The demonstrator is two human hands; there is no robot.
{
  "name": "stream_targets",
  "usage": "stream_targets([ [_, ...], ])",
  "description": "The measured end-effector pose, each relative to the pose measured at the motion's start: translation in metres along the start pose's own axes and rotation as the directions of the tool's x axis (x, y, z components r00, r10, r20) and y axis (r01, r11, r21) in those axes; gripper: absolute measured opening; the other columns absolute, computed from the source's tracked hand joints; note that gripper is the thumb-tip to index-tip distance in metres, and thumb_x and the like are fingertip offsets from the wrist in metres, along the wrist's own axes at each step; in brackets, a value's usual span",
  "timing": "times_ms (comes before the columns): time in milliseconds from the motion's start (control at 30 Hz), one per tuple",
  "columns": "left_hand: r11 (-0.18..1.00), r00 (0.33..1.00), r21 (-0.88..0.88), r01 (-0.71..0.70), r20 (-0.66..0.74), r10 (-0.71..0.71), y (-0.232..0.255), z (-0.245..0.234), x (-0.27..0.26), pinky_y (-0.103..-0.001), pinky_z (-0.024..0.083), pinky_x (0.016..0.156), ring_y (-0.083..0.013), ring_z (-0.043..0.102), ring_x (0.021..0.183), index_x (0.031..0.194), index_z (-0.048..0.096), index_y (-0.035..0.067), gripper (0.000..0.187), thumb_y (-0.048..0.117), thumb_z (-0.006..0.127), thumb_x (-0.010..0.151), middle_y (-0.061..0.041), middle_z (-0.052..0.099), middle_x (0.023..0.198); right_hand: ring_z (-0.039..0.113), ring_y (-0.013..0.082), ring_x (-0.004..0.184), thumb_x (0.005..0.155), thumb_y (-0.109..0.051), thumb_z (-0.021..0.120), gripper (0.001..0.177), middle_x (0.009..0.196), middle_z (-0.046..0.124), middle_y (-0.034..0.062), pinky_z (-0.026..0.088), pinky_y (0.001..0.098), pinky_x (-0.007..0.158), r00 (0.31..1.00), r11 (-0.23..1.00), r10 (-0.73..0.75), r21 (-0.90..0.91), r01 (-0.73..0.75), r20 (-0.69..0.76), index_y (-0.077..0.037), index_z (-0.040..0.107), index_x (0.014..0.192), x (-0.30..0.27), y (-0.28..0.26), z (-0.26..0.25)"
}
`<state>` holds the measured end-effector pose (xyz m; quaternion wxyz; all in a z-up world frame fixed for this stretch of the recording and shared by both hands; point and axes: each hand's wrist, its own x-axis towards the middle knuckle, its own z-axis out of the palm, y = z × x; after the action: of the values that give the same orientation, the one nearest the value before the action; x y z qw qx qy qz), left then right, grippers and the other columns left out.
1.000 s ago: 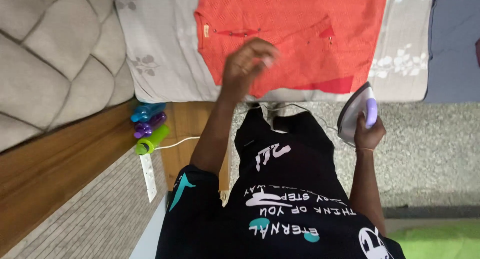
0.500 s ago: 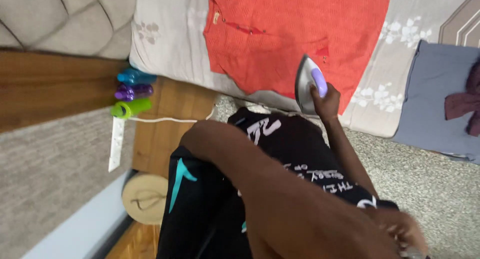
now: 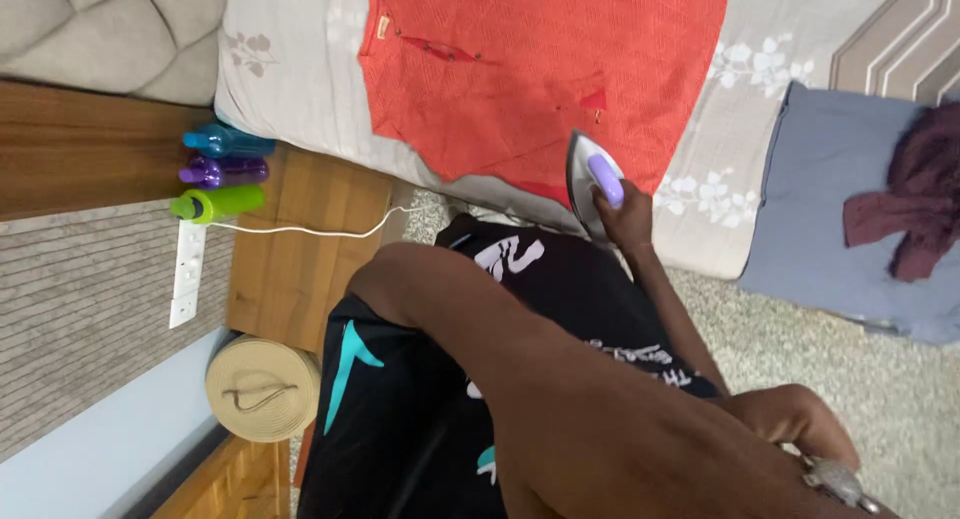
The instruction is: Ironing an orange shirt on a bed.
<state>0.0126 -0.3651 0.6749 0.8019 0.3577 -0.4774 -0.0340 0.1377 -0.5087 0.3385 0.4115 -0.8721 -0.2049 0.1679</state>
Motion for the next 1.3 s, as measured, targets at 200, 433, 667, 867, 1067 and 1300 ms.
stream_targets([
  [200, 0.995, 1.000, -0.098, 0.018, -0.006, -0.019, -0.046, 0.027, -0.008, -0.031, 0.046, 0.095, -0.0188, 0.059, 0.106, 0.131, 0.044, -0.005, 0.058, 0.049, 0.047, 0.109, -0.015, 0.059, 0.113, 0.068, 0.0209, 0.068, 0.091, -0.031, 0.082, 0.037, 0.076, 0.070, 0.0175, 0.052, 0.0387, 0.063, 0.995, 0.997, 0.033, 0.078, -0.025, -0.099, 0.003, 0.072, 0.102, -0.010, 0.014, -0.008],
  [433, 0.991, 0.996, -0.111, -0.071, 0.040, 0.075, -0.007, -0.006, 0.017, -0.029, 0.045, 0.095, -0.0215, 0.058, 0.098, 0.132, 0.043, 0.001, 0.061, 0.054, 0.051, 0.102, -0.014, 0.057, 0.110, 0.060, 0.0137, 0.065, 0.095, -0.029, 0.079, 0.032, 0.071, 0.065, 0.0109, 0.049, 0.0351, 0.062, 0.976, 0.988, 0.110, 0.129, -0.086, -0.187, 0.002, 0.070, 0.093, -0.003, -0.009, -0.002],
  [667, 0.947, 0.927, 0.294, -0.132, -0.301, 0.222, 0.112, -0.096, 0.019, -0.044, 0.045, 0.085, -0.0243, 0.061, 0.072, 0.092, 0.055, 0.013, 0.021, 0.032, 0.062, 0.098, -0.006, 0.063, 0.082, 0.058, 0.0066, 0.070, 0.094, -0.024, 0.079, 0.028, 0.074, 0.067, 0.0016, 0.050, 0.0293, 0.063, 0.959, 0.963, 0.155, 0.253, -0.093, -0.236, 0.002, 0.072, 0.098, 0.008, -0.020, 0.029],
  [867, 0.717, 0.543, 0.545, 0.434, -0.793, 0.274, 0.102, -0.225, -0.143, -0.027, 0.045, 0.064, -0.0106, 0.053, 0.070, 0.088, 0.055, 0.009, 0.026, 0.016, 0.078, 0.098, -0.002, 0.059, 0.081, 0.055, 0.0081, 0.068, 0.095, -0.024, 0.079, 0.028, 0.073, 0.064, 0.0033, 0.046, 0.0293, 0.061, 0.918, 0.931, 0.308, 0.275, -0.238, -0.250, 0.003, 0.071, 0.094, 0.020, -0.017, 0.033],
  [1067, 0.568, 0.187, 0.236, 0.789, -0.972, 0.144, -0.021, -0.319, -0.419, -0.026, 0.054, 0.070, -0.0097, 0.062, 0.075, 0.087, 0.061, 0.003, 0.017, 0.001, 0.063, 0.104, -0.003, 0.066, 0.084, 0.054, 0.0088, 0.067, 0.095, -0.023, 0.080, 0.028, 0.073, 0.063, 0.0033, 0.045, 0.0292, 0.060, 0.910, 0.932, 0.314, 0.270, -0.241, -0.272, 0.003, 0.069, 0.094, 0.034, -0.015, 0.031],
  [1300, 0.512, -0.014, 0.002, 0.859, -1.000, 0.028, -0.095, -0.294, -0.546, -0.029, 0.056, 0.067, -0.0129, 0.067, 0.072, 0.085, 0.065, 0.001, 0.016, -0.010, 0.055, 0.091, -0.007, 0.070, 0.080, 0.056, 0.0113, 0.052, 0.093, -0.027, 0.078, 0.031, 0.065, 0.061, 0.0042, 0.045, 0.0300, 0.048, 0.904, 0.876, 0.413, 0.321, -0.360, -0.111, 0.001, 0.064, 0.093, 0.043, -0.047, 0.037],
])
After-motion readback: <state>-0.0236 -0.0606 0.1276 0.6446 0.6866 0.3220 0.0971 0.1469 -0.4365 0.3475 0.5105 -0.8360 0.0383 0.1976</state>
